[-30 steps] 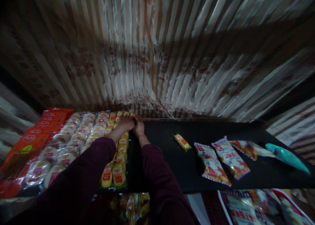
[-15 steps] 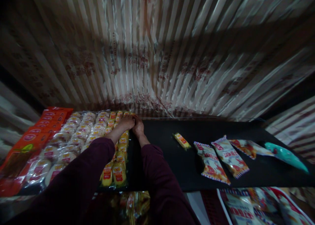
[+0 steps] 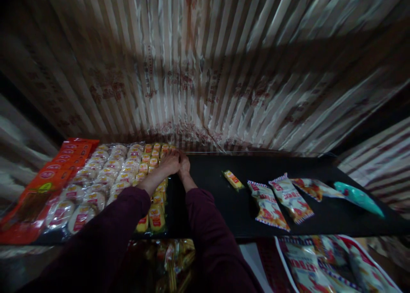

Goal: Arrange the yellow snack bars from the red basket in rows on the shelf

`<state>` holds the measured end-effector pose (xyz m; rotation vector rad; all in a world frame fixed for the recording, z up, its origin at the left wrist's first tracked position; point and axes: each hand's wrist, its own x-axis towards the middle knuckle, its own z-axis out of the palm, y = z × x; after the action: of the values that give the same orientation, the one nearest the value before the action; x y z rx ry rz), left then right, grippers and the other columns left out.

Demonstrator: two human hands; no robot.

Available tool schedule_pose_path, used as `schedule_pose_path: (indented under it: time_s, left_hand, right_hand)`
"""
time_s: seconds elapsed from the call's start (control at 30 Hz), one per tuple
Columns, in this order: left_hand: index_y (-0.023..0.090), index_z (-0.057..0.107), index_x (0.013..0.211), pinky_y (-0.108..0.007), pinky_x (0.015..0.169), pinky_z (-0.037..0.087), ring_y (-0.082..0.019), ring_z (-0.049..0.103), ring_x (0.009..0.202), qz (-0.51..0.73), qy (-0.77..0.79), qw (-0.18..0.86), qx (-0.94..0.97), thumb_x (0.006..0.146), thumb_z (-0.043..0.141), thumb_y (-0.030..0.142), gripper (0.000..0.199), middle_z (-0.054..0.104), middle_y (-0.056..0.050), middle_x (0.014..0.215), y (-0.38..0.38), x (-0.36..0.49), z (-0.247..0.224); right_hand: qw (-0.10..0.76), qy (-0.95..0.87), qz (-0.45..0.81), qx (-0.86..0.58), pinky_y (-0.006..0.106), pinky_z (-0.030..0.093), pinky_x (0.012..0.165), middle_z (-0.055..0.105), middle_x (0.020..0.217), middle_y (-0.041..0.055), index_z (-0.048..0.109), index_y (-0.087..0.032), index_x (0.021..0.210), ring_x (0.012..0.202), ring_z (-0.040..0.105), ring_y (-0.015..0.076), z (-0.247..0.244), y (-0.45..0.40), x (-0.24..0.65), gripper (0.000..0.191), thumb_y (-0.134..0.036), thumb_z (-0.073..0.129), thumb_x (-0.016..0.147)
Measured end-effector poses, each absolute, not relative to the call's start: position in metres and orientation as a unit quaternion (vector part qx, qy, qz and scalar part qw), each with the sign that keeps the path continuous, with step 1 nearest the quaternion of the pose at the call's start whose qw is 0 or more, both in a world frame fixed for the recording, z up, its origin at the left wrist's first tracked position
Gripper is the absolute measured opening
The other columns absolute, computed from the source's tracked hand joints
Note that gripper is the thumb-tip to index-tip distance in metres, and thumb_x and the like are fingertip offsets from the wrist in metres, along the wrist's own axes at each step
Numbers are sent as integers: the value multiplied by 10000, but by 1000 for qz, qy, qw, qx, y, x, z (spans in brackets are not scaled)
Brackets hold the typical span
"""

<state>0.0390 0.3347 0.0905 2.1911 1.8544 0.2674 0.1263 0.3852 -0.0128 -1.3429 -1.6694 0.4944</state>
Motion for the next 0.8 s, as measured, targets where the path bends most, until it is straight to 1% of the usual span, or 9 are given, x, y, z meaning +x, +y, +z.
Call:
schedule_pose_path:
  time_s: [0.07, 0.13, 0.23, 0.4, 0.5, 0.6, 0.7, 0.8]
  left_hand:
    - [71, 524, 1292, -408, 1126, 251, -273, 348, 1362, 99, 628, 135, 760, 887, 361, 145, 443, 470, -180, 1414, 321, 42, 93]
    - [58, 514, 1296, -400, 1116, 275, -271, 356, 1357, 102, 625, 145, 760, 889, 360, 137, 442, 488, -183, 1395, 308, 45, 95]
    - [62, 510, 1301, -403, 1112, 285, -273, 360, 1358, 98, 625, 164, 757, 892, 365, 150, 442, 509, -177, 1380, 291, 49, 93]
    - [54, 554, 1246, -410, 1162, 186, -268, 310, 1390, 119, 605, 127, 777, 889, 400, 192, 413, 492, -184, 1393, 264, 55, 82]
    - [75, 556, 1242, -389, 1170, 181, -247, 306, 1393, 134, 595, 131, 782, 887, 386, 169, 405, 519, -153, 1369, 247, 59, 74]
    - [83, 545, 1249, -384, 1164, 209, -235, 348, 1368, 168, 599, 130, 772, 889, 368, 160, 409, 530, -143, 1357, 226, 63, 67]
    - [58, 520, 1265, -350, 1135, 284, -219, 416, 1321, 202, 598, 141, 763, 876, 376, 139, 422, 539, -165, 1339, 199, 65, 62]
    - [65, 480, 1306, -307, 1088, 356, -199, 469, 1278, 222, 603, 173, 747, 873, 356, 109, 453, 528, -166, 1352, 166, 64, 61]
  right_hand:
    - [458, -654, 227, -558, 350, 467, 1005, 707, 1088, 83, 690, -186, 1010, 1090, 630, 213, -12, 379, 129, 311, -114, 508, 768]
    - [462, -636, 244, -568, 354, 450, 1025, 704, 1091, 86, 693, -175, 981, 1100, 622, 206, -12, 369, 133, 297, -105, 518, 751]
    - [458, -630, 245, -577, 369, 459, 1008, 702, 1095, 90, 691, -168, 972, 1070, 631, 210, -12, 348, 139, 287, -111, 532, 739]
    - [451, -625, 245, -589, 380, 495, 942, 710, 1061, 100, 687, -161, 972, 1004, 655, 232, -7, 310, 146, 280, -151, 504, 760]
    - [453, -630, 243, -582, 385, 502, 930, 717, 1020, 103, 687, -165, 921, 974, 662, 237, -3, 293, 149, 247, -166, 513, 745]
    - [479, -628, 248, -560, 369, 507, 924, 720, 973, 80, 689, -185, 885, 947, 660, 218, -1, 274, 153, 236, -168, 525, 716]
    - [505, -626, 251, -539, 346, 508, 921, 714, 969, 51, 698, -206, 903, 944, 650, 197, 0, 249, 155, 277, -156, 517, 699]
    - [489, -640, 256, -535, 348, 497, 933, 703, 1004, 60, 703, -196, 925, 961, 637, 197, 0, 221, 155, 310, -147, 500, 695]
